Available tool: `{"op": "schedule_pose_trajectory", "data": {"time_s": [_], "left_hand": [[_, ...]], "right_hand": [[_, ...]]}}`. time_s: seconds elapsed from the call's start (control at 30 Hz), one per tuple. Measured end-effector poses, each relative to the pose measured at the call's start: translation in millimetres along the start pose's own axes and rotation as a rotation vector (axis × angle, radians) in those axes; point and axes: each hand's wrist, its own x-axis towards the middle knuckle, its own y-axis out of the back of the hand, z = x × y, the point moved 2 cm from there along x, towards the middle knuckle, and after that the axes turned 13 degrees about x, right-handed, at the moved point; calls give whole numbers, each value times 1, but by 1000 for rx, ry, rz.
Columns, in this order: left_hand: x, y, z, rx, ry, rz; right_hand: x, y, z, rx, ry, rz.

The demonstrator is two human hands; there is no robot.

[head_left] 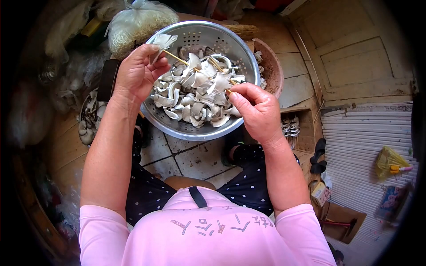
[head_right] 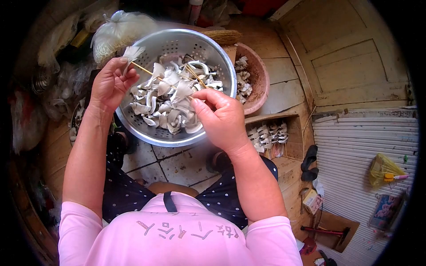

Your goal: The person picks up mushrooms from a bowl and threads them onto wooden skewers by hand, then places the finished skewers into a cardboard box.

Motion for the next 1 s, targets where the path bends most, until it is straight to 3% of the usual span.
{"op": "schedule_pose_trajectory", "data": {"time_s": [0.23, 0.47, 0.63, 1.0], "left_hand": [[-1, 3, 1, 24, 162, -84], [-8, -2, 3, 169, 145, -100], [-15, -14, -8, 186, 280, -202], [-16, -21, -1, 185, 211, -127]], "right_hand": [[0, 0, 2, 0, 27, 13], [0, 4, 5, -36, 75, 24], [0, 0, 6, -13, 65, 1], [8, 3, 3, -31, 72, 80]]}}
